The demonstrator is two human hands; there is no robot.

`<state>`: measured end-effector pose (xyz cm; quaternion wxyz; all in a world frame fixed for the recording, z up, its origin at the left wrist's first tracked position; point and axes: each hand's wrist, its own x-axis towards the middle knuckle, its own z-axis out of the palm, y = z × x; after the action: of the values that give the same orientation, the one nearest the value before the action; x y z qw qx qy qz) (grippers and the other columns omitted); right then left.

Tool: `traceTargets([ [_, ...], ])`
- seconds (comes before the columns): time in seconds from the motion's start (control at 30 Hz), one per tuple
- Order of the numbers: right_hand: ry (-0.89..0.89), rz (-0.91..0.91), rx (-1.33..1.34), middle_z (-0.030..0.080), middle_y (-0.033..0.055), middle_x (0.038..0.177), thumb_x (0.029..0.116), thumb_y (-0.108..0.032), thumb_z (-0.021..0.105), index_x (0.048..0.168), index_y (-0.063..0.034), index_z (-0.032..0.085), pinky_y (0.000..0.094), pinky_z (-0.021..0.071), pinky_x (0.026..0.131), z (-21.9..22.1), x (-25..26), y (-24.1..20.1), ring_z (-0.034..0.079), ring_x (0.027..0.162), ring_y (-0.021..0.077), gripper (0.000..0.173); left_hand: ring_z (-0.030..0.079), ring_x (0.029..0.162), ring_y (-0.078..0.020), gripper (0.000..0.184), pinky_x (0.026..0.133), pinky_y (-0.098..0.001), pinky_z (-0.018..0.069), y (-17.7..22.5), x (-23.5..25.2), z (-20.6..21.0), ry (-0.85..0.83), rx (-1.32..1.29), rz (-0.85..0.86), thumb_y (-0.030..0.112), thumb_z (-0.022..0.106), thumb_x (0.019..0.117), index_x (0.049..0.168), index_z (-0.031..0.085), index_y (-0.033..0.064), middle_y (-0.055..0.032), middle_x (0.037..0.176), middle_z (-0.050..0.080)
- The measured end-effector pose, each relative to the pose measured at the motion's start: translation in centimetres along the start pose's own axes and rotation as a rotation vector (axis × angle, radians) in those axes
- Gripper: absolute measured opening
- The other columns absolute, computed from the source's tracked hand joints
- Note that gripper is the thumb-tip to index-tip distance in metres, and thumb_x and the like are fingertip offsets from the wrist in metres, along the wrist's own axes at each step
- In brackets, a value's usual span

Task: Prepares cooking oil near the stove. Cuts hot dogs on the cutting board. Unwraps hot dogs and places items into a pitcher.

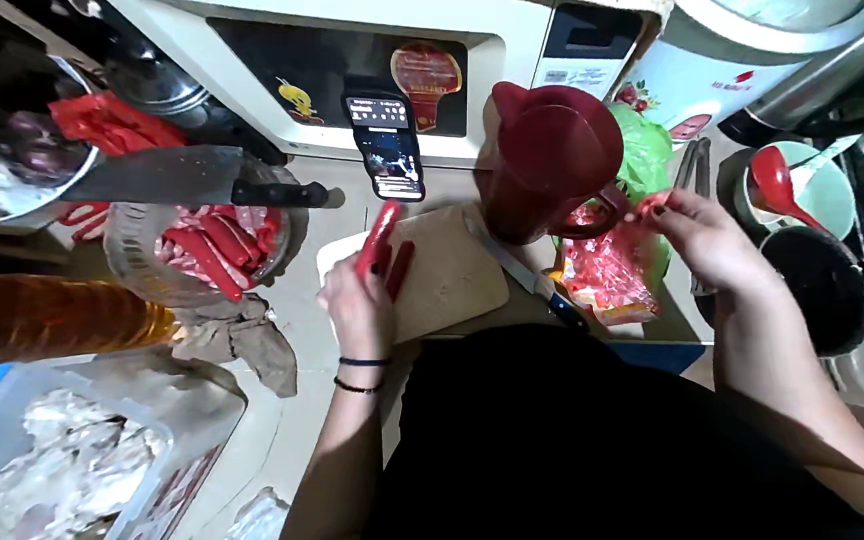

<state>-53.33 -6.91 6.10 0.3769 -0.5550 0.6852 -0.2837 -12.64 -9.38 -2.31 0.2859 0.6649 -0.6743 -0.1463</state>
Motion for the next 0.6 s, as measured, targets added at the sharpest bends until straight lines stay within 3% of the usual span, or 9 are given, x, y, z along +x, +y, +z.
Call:
traceTargets([
  [0.07,-0.013,0.001,-0.144,0.060,0.0161,0.140,0.1053,-0.006,0.037,0.140,-0.0022,0.054,0.0466,0.0486,0.107,-0.1,0.2,0.6,0.060,0.126,0.0230,0.039,0.054,0.124,-0.0506,0.047,0.104,-0.0691,0.0356,-3.4,-1.3,0.1,0.017,0.098,-0.175,0.029,0.034,0.1100,0.131,0.055,-0.0076,-0.0323,0.129,0.059],
  [0.1,0.025,-0.017,-0.181,0.058,0.0178,0.145,0.1042,-0.006,0.038,0.143,-0.0015,0.053,0.0479,0.0478,0.108,-0.4,0.4,0.2,0.059,0.129,0.0256,0.041,0.052,0.126,-0.0523,0.049,0.104,-0.0706,0.0345,-4.6,-1.7,0.1,0.021,0.142,-0.241,0.030,0.033,0.1101,0.131,0.055,-0.0073,-0.0329,0.130,0.058],
  [0.2,0.238,-0.285,-0.169,0.059,0.0202,0.137,0.1016,-0.007,0.042,0.138,0.0074,0.052,0.0342,0.0507,0.103,-0.8,2.1,-2.7,0.061,0.120,0.0177,0.040,0.049,0.129,-0.0547,0.047,0.106,-0.0741,0.0296,-6.8,-2.2,0.0,-0.004,0.203,-0.354,0.029,0.034,0.1093,0.132,0.056,-0.0068,-0.0344,0.132,0.057],
  [0.27,0.236,-0.553,-0.131,0.061,0.0163,0.122,0.1026,-0.008,0.043,0.133,0.0108,0.049,0.0282,0.0540,0.095,-0.6,3.7,-5.6,0.063,0.107,0.0104,0.036,0.048,0.130,-0.0550,0.046,0.105,-0.0755,0.0285,-7.5,-2.3,0.1,-0.007,0.207,-0.345,0.030,0.038,0.1083,0.134,0.056,-0.0038,-0.0333,0.133,0.057],
  [0.37,-0.022,-0.664,-0.302,0.070,0.0135,0.114,0.1026,-0.009,0.049,0.124,0.0048,0.062,0.0317,0.0572,0.092,0.9,6.3,-10.0,0.069,0.099,0.0119,0.029,0.046,0.131,-0.0535,0.045,0.105,-0.0751,0.0277,-7.5,-2.4,0.0,0.021,0.164,-0.324,0.032,0.045,0.1056,0.138,0.059,0.0037,-0.0295,0.137,0.055],
  [0.43,-0.297,-0.464,-0.611,0.070,0.0197,0.120,0.1053,-0.014,0.056,0.130,0.0007,0.064,0.0520,0.0525,0.100,2.6,8.4,-12.7,0.069,0.110,0.0307,0.030,0.047,0.130,-0.0507,0.044,0.105,-0.0730,0.0293,-7.5,-2.5,-0.1,0.046,0.136,-0.321,0.032,0.044,0.1053,0.139,0.060,0.0080,-0.0263,0.138,0.056],
  [0.5,-0.512,-0.317,-0.867,0.069,0.0267,0.113,0.1030,-0.015,0.063,0.129,0.0030,0.063,0.0663,0.0484,0.095,4.9,10.8,-14.0,0.066,0.109,0.0447,0.032,0.049,0.129,-0.0470,0.044,0.104,-0.0703,0.0311,-7.6,-2.6,-0.1,0.078,0.120,-0.319,0.033,0.042,0.1063,0.138,0.061,0.0094,-0.0228,0.137,0.058],
  [0.53,-0.598,-0.298,-0.951,0.068,0.0253,0.106,0.1011,-0.014,0.066,0.123,0.0022,0.064,0.0663,0.0495,0.090,5.7,11.7,-14.2,0.066,0.104,0.0444,0.027,0.049,0.129,-0.0466,0.043,0.104,-0.0697,0.0317,-7.7,-2.7,-0.2,0.094,0.106,-0.318,0.033,0.042,0.1064,0.137,0.061,0.0082,-0.0226,0.136,0.058],
  [0.6,-0.763,-0.280,-1.015,0.067,0.0257,0.108,0.0971,-0.005,0.067,0.125,0.0034,0.062,0.0651,0.0483,0.090,6.7,12.4,-14.5,0.065,0.105,0.0439,0.030,0.049,0.129,-0.0466,0.042,0.104,-0.0687,0.0336,-7.9,-3.0,-0.2,0.126,0.079,-0.313,0.031,0.043,0.1061,0.135,0.062,0.0065,-0.0230,0.137,0.058],
])
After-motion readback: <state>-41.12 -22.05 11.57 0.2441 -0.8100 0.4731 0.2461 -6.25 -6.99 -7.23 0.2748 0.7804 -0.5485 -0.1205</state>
